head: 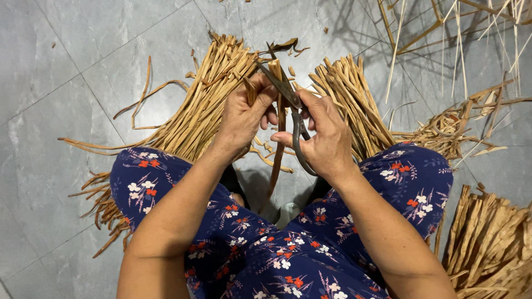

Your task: The person sits on the floor surrounded by bundles of dried palm-like leaves and trims the ends and edges of the leaves with scissors. They pick up individual leaves or small bundles, cut off damaged tips, drop the trimmed pieces aside, and sort the cut leaves into piles on the floor.

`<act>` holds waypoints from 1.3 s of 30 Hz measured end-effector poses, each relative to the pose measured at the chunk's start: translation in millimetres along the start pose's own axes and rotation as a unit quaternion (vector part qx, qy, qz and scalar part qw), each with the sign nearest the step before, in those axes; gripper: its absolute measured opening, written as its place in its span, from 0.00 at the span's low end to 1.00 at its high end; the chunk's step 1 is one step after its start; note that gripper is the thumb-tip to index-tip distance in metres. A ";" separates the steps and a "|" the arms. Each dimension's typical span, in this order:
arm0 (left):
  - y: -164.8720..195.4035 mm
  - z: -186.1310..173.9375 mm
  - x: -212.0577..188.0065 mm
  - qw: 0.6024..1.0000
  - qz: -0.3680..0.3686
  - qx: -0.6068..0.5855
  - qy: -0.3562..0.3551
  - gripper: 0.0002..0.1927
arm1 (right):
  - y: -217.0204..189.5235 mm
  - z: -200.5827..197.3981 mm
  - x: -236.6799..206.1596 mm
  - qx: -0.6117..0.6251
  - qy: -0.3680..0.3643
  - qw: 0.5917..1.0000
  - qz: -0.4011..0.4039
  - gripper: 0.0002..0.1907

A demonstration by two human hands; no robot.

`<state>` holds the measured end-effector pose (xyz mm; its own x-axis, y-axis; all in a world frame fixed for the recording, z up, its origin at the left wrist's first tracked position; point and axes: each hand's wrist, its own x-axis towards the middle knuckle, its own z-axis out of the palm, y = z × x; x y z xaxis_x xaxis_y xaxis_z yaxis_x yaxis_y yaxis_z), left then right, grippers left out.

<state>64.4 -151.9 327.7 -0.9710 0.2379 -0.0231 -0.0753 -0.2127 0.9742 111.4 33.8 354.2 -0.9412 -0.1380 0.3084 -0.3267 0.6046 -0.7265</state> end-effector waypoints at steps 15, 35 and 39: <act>-14.9 -9.8 6.4 0.993 0.050 0.105 0.000 0.17 | 8.3 9.9 4.6 0.147 -0.013 0.984 0.100 0.32; -260.6 -93.0 136.7 0.852 -0.110 0.477 0.186 0.20 | 58.7 -38.2 34.3 0.275 0.046 0.937 0.209 0.25; -306.3 -89.4 133.1 0.836 -0.153 0.505 0.153 0.14 | 65.3 -36.0 44.3 0.262 0.038 0.937 0.228 0.25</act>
<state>-62.1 -139.8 6.2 -0.9657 -0.1509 -0.2114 -0.2502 0.7588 0.6013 51.5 95.4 342.5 -0.9910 0.1086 -0.0789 0.0915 0.1164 -0.9890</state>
